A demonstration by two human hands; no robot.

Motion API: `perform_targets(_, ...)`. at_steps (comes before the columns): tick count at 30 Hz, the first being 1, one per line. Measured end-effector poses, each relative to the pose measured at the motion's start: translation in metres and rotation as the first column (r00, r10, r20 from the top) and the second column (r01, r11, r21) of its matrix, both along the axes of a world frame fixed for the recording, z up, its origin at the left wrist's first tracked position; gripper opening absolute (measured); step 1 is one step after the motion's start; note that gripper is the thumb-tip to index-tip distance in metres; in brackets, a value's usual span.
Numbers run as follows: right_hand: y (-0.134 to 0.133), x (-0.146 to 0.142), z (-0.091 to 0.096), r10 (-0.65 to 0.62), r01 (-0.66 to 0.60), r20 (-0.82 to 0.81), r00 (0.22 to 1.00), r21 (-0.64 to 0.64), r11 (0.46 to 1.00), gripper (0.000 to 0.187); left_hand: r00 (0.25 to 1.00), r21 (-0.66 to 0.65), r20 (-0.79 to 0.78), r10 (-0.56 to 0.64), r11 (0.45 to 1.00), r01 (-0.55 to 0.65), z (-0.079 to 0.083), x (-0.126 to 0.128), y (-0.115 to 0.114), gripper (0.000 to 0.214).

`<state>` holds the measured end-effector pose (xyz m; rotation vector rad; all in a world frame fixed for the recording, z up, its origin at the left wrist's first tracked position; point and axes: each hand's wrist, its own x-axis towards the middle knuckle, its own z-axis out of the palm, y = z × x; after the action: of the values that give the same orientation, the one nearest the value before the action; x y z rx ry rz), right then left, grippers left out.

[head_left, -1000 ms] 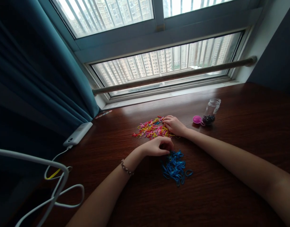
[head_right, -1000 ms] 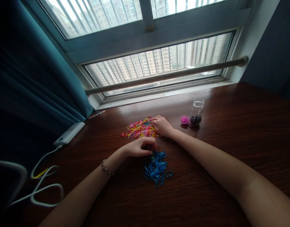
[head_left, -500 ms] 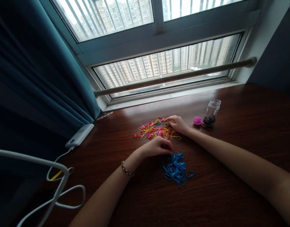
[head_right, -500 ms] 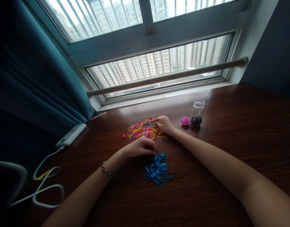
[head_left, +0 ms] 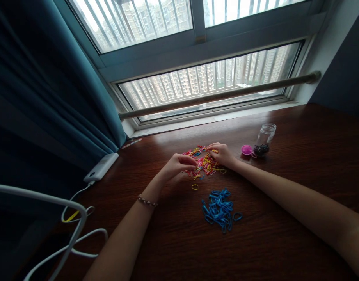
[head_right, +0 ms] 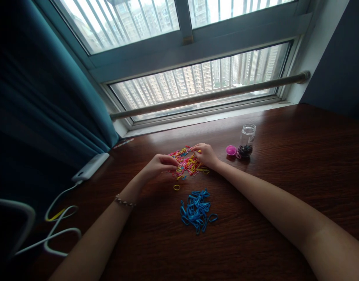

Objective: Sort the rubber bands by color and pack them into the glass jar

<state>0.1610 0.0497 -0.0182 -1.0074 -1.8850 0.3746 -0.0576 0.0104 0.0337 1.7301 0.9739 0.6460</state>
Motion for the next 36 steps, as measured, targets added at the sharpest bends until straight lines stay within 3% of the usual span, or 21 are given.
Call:
perform_targets(3, -0.004, 0.002, 0.005, -0.014, 0.012, -0.065, 0.998, -0.03, 0.999, 0.014, 0.999, -0.02, -0.009, 0.05, 0.999, -0.05, 0.0, -0.006, 0.003, 0.021)
perform_targets(8, -0.007, 0.002, 0.007, -0.033, 0.028, -0.098, 0.995, -0.054, 0.998, 0.013, 0.999, -0.041, -0.007, 0.038, 0.998, -0.039, -0.003, -0.003, 0.002, 0.019)
perform_targets(18, -0.011, 0.001, 0.012, -0.008, 0.004, -0.103, 0.995, -0.041, 0.999, 0.013, 0.992, -0.166, 0.099, -0.073, 0.982, 0.089, -0.008, 0.004, 0.0, 0.023)
perform_targets(21, -0.012, 0.001, 0.021, 0.029, -0.047, -0.143, 0.989, -0.122, 0.991, 0.012, 0.991, -0.162, 0.116, -0.06, 0.984, 0.078, -0.007, 0.004, 0.0, 0.022)
perform_targets(23, -0.013, 0.001, 0.03, 0.157, -0.201, -0.169, 0.973, -0.282, 0.938, 0.014, 0.992, -0.154, 0.114, -0.062, 0.985, 0.079, -0.007, 0.005, -0.001, 0.022)
perform_targets(26, -0.015, 0.003, 0.042, 0.44, -0.468, -0.186, 0.878, -0.519, 0.715, 0.023, 0.992, -0.147, 0.099, -0.079, 0.985, 0.094, -0.005, 0.007, -0.002, 0.022)
perform_targets(28, -0.017, 0.002, 0.045, 0.559, -0.536, -0.163, 0.813, -0.585, 0.609, 0.026, 0.991, -0.142, 0.106, -0.085, 0.985, 0.099, -0.004, 0.008, -0.004, 0.022)
perform_targets(30, -0.018, 0.0, 0.044, 0.596, -0.54, -0.129, 0.793, -0.602, 0.588, 0.027, 0.989, -0.141, 0.119, -0.083, 0.985, 0.1, -0.003, 0.009, -0.005, 0.022)
perform_targets(33, -0.019, -0.002, 0.04, 0.569, -0.501, -0.098, 0.817, -0.611, 0.614, 0.024, 0.99, -0.143, 0.126, -0.071, 0.986, 0.089, -0.001, 0.009, -0.006, 0.024)
perform_targets(36, -0.02, -0.002, 0.042, 0.561, -0.462, -0.076, 0.825, -0.662, 0.59, 0.021, 0.995, -0.065, 0.098, -0.003, 0.998, 0.01, -0.002, 0.008, -0.003, 0.024)
